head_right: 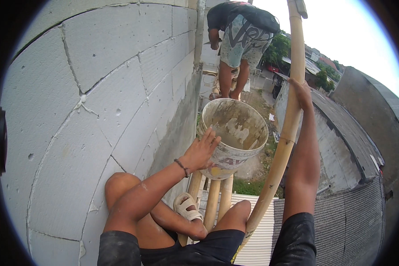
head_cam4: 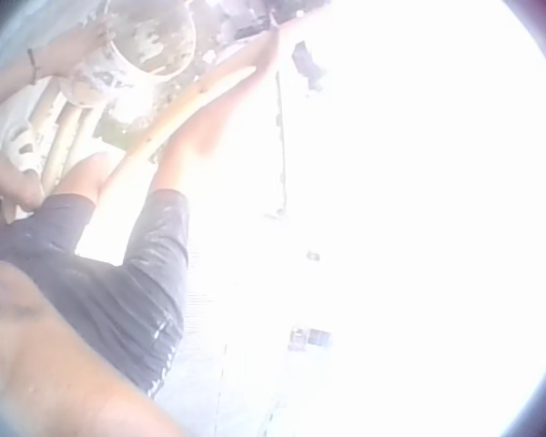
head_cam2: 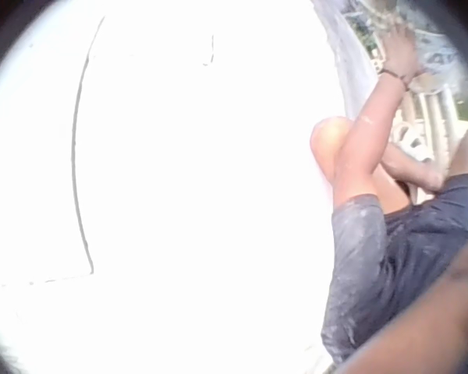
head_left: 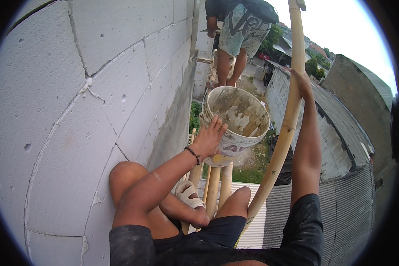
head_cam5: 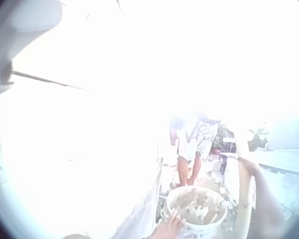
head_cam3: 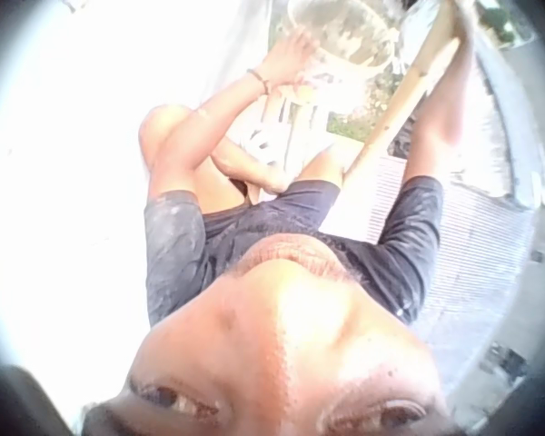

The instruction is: The person applies mortar to a brick wall using a trowel, scooping the mortar from a bucket and spreading it onto the wall.

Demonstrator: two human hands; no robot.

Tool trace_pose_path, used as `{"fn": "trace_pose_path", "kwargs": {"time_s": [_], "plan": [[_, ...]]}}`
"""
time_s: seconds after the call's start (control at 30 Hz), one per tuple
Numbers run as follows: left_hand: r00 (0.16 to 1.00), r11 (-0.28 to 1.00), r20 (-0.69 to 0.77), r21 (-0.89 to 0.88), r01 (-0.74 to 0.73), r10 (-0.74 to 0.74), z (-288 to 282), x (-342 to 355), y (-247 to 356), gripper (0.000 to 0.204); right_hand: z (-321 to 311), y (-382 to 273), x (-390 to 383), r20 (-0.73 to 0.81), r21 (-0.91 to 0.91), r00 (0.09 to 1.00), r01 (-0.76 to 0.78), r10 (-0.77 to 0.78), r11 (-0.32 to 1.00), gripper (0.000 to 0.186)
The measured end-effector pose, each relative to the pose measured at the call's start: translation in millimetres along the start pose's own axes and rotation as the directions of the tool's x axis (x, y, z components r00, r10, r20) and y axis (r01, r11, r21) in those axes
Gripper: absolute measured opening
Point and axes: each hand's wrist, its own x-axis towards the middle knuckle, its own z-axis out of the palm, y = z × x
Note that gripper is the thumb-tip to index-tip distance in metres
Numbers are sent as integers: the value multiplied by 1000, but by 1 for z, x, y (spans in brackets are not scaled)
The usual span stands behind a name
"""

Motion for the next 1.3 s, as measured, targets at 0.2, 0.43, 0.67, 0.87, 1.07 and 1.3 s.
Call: {"fn": "trace_pose_path", "kwargs": {"time_s": [0.2,0.43,0.67,0.87,1.07,1.3], "plan": [[1000,1000,-6,1,-1,1,2,-1,-1,98,0,1,3,-8,-25,1000,-24,24,999,74],[1000,1000,2,-19,6,-6,1,0,2,96,0,2,2,1,4,1000,-15,15,1000,75],[999,1000,-43,-15,1,-1,6,1,1,94,2,4,3,-41,-40,999,19,-21,999,60],[999,1000,-38,-14,2,-2,4,0,1,92,-1,1,2,-5,-19,1000,-12,12,1000,77],[999,1000,-34,-28,13,-14,6,0,1,93,-1,1,2,-4,-7,1000,-22,22,1000,75],[999,1000,-29,-12,19,-19,6,1,2,95,1,2,3,15,64,1000,-5,4,998,68]]}}
